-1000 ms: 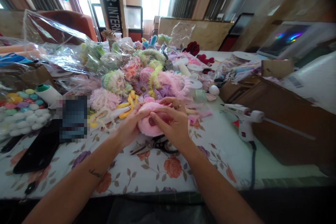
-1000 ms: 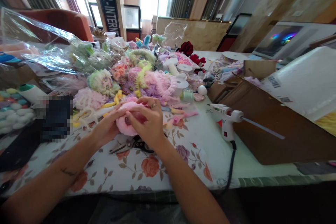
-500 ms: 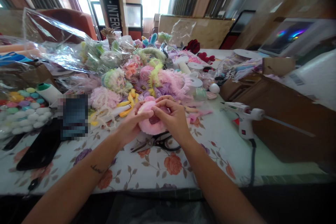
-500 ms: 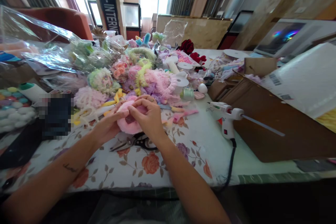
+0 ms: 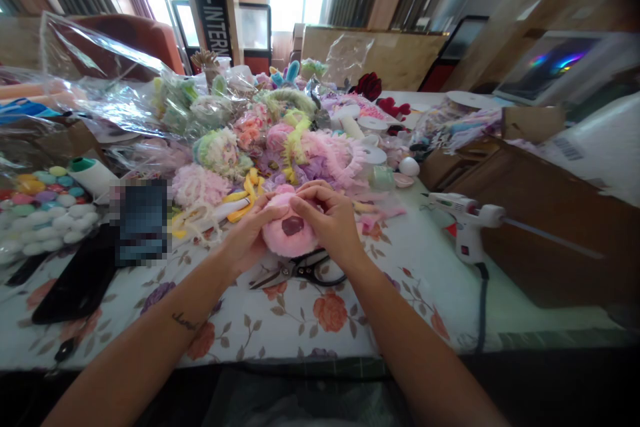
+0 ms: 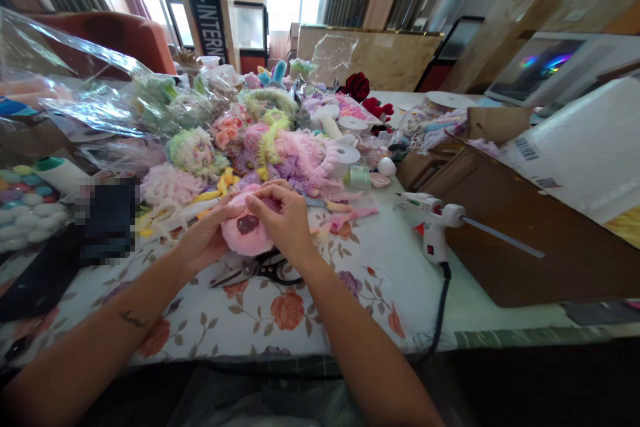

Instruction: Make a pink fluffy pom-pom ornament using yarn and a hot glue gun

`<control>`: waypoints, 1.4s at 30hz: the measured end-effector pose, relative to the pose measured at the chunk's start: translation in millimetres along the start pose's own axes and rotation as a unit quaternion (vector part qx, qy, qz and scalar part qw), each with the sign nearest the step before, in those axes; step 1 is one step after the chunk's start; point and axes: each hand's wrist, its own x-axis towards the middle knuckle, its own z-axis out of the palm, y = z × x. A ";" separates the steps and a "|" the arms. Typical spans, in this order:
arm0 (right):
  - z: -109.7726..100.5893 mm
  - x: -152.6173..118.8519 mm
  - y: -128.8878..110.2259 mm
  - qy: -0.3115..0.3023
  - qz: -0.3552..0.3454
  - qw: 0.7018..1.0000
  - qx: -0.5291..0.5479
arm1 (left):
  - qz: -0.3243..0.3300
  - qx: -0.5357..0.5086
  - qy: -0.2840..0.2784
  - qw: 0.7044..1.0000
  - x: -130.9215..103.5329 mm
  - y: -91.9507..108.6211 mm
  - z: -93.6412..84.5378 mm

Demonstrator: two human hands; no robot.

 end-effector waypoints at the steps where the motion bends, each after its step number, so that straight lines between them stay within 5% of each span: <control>1: -0.1 0.2 0.2 0.001 -0.003 1.000 0.000 | 0.001 0.000 0.002 1.000 -0.4 0.1 0.3; 14: 1.2 -2.0 -2.7 0.005 -0.056 0.998 -0.039 | 0.012 0.008 0.006 1.000 -3.6 -1.2 -0.4; 23: -6.2 -10.7 -8.1 0.034 -0.207 0.958 -0.198 | 0.006 -0.060 0.012 0.998 1.1 2.8 -1.0; 33: -11.2 -6.6 -3.6 0.068 -0.166 0.959 -0.220 | -0.004 -0.057 -0.007 0.998 1.7 1.7 -2.1; 37: -35.7 -16.7 -11.2 0.158 -0.171 0.939 -0.254 | 0.008 -0.051 0.021 0.998 4.2 2.4 -5.6; 40: -76.8 -40.2 -3.1 0.283 -0.090 0.909 -0.293 | 0.019 -0.052 0.044 0.998 7.2 3.4 -7.8; 42: -114.4 -58.6 11.7 0.417 -0.012 0.858 -0.301 | 0.044 -0.055 0.055 0.996 8.9 4.4 -8.3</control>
